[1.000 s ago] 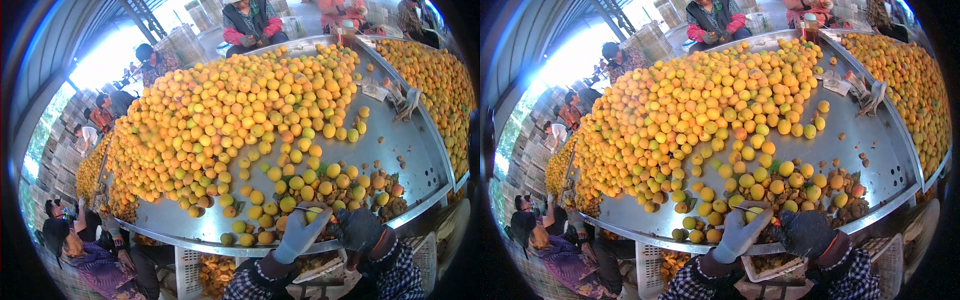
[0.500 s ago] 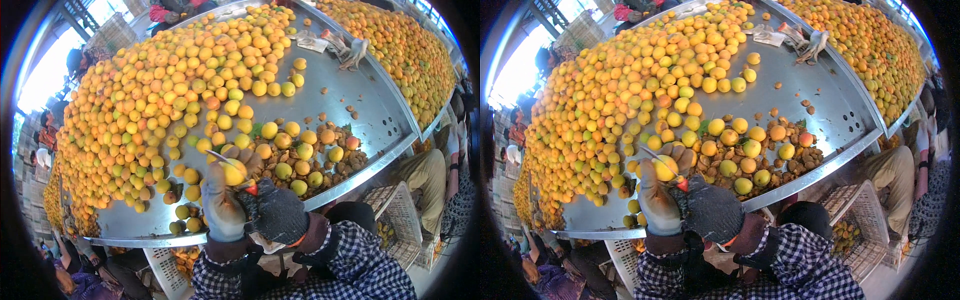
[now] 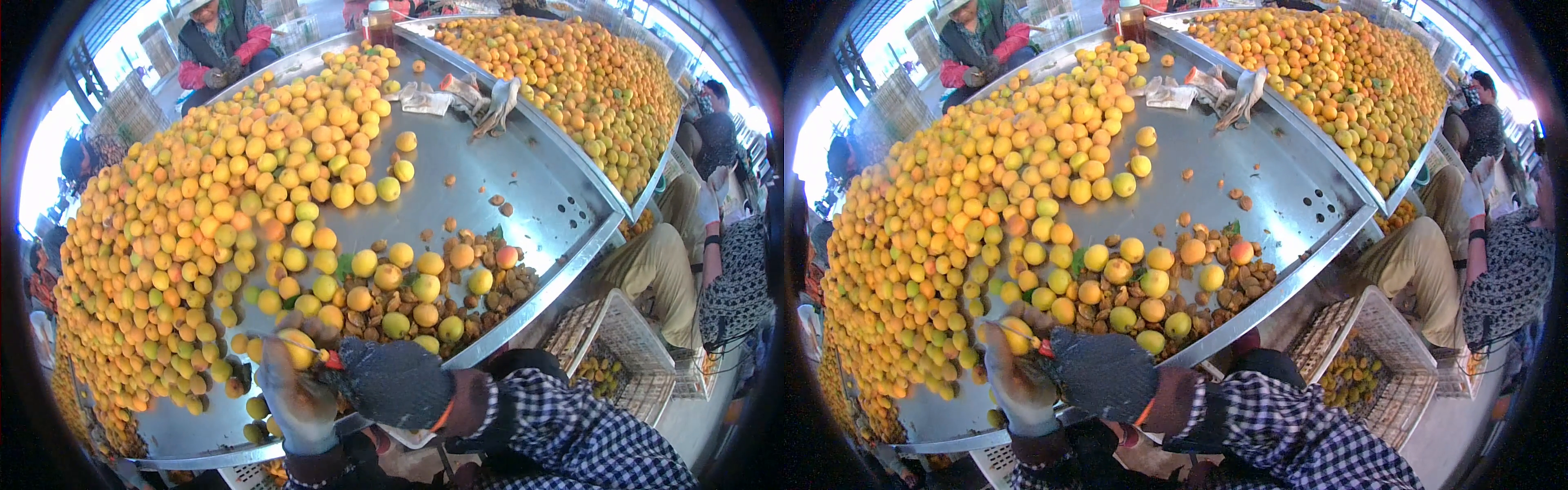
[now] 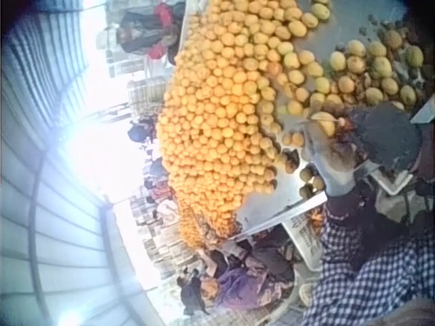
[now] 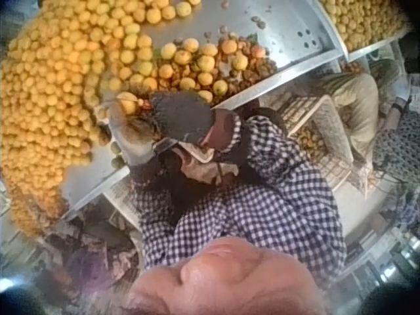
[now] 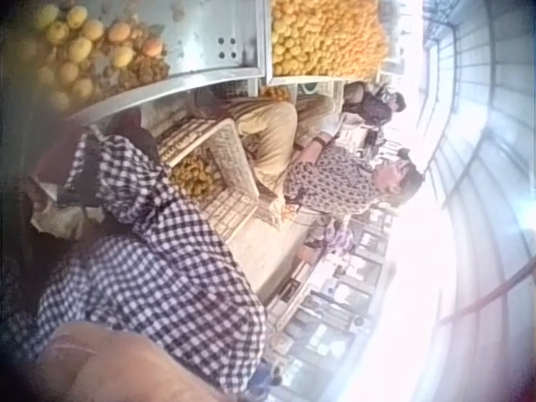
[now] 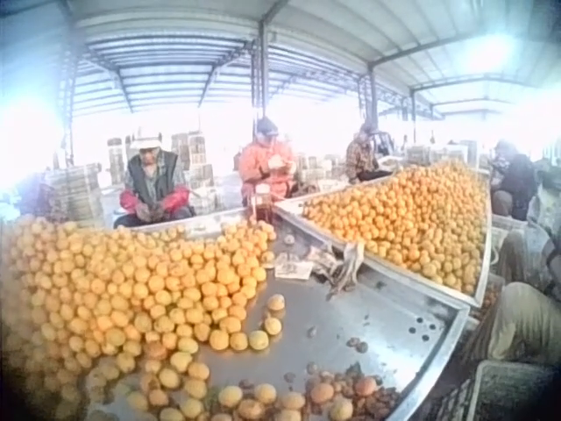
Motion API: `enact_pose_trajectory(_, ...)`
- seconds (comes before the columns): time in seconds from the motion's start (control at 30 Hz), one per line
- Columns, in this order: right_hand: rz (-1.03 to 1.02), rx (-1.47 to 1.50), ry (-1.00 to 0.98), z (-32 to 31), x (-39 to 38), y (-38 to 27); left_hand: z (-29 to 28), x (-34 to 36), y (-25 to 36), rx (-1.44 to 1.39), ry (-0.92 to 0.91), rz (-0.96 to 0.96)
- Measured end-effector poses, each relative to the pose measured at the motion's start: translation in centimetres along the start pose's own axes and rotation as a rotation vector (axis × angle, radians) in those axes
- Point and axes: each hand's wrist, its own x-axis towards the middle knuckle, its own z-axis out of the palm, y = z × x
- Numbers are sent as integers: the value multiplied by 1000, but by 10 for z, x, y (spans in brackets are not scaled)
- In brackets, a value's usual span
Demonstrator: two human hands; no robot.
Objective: The person processes apricots by picking them up, cutting them open to remove the pits, and placing the fruit into a crate. They discard the pits onto the table and occasionally pull more apricots from a large pile to continue.
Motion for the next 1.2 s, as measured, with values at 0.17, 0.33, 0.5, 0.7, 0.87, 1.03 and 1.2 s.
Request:
enact_pose_trajectory(0.17, -67, -243, 145, 17, 2, -4, 15, 14, -5, -125, 119, 18)
enact_pose_trajectory(0.33, -17, -315, -33, 10, 3, 1, 8, 3, -3, -15, 120, -101)
enact_pose_trajectory(0.5, -52, -198, -28, 7, 5, -2, -3, 1, 1, 516, -31, 174)
enact_pose_trajectory(0.7, 160, -97, -288, -12, 3, 0, 11, -6, 6, 296, 159, -81)
enact_pose_trajectory(0.87, 152, 28, -344, -21, 2, 10, 4, -14, 3, 355, 23, -36)
enact_pose_trajectory(1.03, 124, 269, -369, -24, 0, 28, 7, -13, 18, 169, -81, -366)
enact_pose_trajectory(1.2, 99, 6, -291, -30, 5, 37, 4, -3, 1, 92, 49, -445)
